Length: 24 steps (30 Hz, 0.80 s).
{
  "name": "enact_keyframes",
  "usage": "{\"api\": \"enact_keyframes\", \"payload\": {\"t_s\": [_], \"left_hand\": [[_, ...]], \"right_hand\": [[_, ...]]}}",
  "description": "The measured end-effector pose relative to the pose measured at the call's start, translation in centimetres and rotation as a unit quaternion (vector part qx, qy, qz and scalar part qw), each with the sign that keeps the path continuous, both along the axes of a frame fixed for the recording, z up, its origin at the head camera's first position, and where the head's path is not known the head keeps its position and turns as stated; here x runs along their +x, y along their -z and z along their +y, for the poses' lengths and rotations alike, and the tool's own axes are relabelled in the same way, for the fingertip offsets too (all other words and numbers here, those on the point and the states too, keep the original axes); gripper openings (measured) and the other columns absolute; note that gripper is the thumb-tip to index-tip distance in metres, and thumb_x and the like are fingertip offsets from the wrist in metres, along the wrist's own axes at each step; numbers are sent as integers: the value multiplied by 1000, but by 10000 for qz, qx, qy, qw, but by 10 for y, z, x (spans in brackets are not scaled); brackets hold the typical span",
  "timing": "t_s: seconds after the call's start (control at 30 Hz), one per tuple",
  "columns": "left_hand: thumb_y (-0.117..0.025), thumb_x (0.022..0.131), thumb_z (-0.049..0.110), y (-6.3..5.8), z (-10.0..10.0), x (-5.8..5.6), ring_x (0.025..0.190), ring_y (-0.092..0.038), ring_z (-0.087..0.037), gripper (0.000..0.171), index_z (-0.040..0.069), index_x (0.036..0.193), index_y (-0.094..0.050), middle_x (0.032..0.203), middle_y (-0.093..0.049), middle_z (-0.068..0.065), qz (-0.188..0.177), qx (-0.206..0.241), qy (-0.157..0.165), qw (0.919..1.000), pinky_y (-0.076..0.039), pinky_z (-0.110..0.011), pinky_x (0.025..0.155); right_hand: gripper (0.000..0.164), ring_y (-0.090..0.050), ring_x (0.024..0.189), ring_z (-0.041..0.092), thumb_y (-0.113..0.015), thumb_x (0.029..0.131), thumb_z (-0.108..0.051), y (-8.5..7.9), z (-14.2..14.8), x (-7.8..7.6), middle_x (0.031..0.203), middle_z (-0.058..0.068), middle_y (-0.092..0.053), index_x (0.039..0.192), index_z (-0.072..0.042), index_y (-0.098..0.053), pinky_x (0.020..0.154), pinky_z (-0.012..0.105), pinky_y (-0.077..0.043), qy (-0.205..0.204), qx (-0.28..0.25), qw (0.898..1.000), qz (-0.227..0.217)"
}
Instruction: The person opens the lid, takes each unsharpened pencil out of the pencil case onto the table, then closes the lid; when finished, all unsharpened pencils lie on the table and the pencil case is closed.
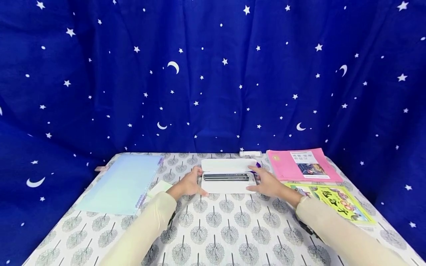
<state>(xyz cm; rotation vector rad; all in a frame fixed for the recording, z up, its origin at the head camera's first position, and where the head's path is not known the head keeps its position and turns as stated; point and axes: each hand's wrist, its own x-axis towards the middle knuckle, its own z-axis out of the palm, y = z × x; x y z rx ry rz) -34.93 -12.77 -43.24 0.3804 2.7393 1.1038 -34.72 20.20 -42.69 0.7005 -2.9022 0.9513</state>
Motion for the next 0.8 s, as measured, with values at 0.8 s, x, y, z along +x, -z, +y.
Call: {"api": "enact_keyframes", "payload": {"t_s": [0.8], "left_hand": [[-93,65,27,-3,-4,-6,141,-35,-35,123,21,160,-15,153,-41,-14,46,-119,342,9993,-23,-56,118]], "right_hand": [[108,-35,137,49,-84,78,-17,-6,-7,-18,157,32,-20,156,3,-12,114,62,-26,-253,-394,9942,-968]]}}
